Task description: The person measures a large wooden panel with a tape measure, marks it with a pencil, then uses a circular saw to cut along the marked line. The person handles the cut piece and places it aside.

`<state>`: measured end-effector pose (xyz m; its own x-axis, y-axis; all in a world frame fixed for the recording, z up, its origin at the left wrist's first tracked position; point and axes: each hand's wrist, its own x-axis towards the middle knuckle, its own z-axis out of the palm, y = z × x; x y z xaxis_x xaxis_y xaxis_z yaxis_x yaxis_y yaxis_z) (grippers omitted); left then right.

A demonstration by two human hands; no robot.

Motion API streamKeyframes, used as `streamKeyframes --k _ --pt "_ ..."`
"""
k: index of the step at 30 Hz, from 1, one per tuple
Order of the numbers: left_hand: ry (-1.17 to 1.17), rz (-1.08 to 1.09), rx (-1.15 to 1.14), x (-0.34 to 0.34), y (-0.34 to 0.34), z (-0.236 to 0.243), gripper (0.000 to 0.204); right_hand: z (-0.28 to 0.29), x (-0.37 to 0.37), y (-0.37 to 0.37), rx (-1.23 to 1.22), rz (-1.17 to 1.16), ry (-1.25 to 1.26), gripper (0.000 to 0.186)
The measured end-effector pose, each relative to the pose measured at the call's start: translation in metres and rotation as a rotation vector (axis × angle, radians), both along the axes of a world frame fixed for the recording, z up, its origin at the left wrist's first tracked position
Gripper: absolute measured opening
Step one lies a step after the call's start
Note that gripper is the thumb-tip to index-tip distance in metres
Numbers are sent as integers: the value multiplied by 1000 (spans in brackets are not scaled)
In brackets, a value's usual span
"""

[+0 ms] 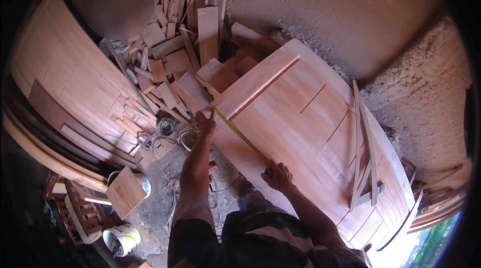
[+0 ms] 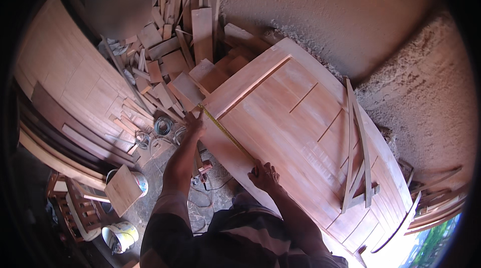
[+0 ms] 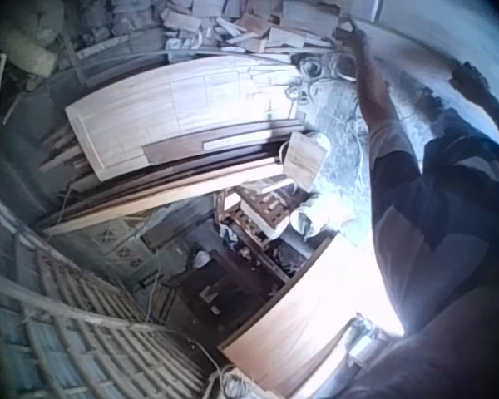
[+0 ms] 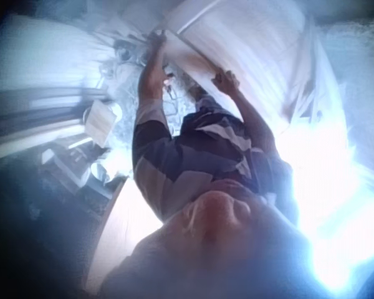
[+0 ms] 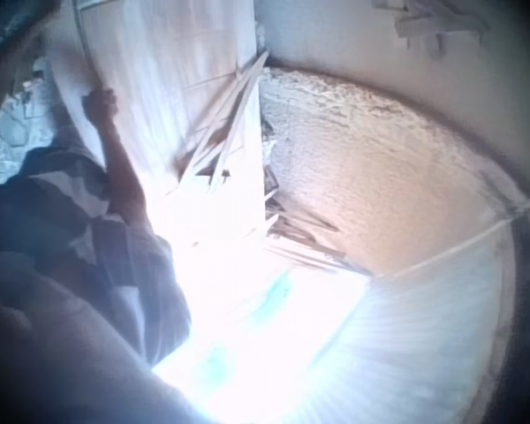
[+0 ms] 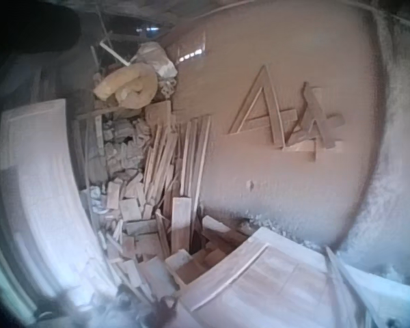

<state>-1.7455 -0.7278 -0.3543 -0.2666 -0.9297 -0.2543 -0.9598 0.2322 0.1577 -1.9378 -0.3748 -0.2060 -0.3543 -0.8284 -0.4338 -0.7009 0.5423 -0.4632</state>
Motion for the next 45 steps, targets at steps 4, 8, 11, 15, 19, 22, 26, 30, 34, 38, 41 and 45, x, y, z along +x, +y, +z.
streamKeyframes --k 4,8,11,15,19,22,26,30,34,38,41,45 --pt "578 14 35 -3 8 25 76 0 -4 -5 -159 35 -161 52" --pt "1192 187 128 -46 66 66 70 8 4 -3 -331 12 -340 47" --pt "1321 183 547 -71 143 104 54 14 10 12 -490 -60 -508 50" --pt "1299 -149 878 -107 234 141 45 26 6 50 -801 -230 -594 60" --pt "1282 -44 1143 -137 321 165 50 43 -11 103 -938 -247 -570 74" --pt "1206 -117 1318 -154 376 192 54 53 -21 164 -909 -319 -503 78" --pt "1003 -284 1281 -180 470 233 54 65 -41 268 -818 -378 -320 76" --pt "728 -436 1195 -203 568 261 53 73 -59 392 -765 -466 -116 60" --pt "498 -678 1442 -274 652 243 46 71 -67 500 -951 -783 -133 52" --pt "332 -971 1674 -312 749 217 47 59 -61 599 -887 -1166 -97 47" --pt "17 -1082 1699 -328 815 210 43 50 -46 660 -758 -1414 -27 50" --pt "-54 -1249 1686 -332 903 192 45 35 -25 723 -820 -1699 101 50"
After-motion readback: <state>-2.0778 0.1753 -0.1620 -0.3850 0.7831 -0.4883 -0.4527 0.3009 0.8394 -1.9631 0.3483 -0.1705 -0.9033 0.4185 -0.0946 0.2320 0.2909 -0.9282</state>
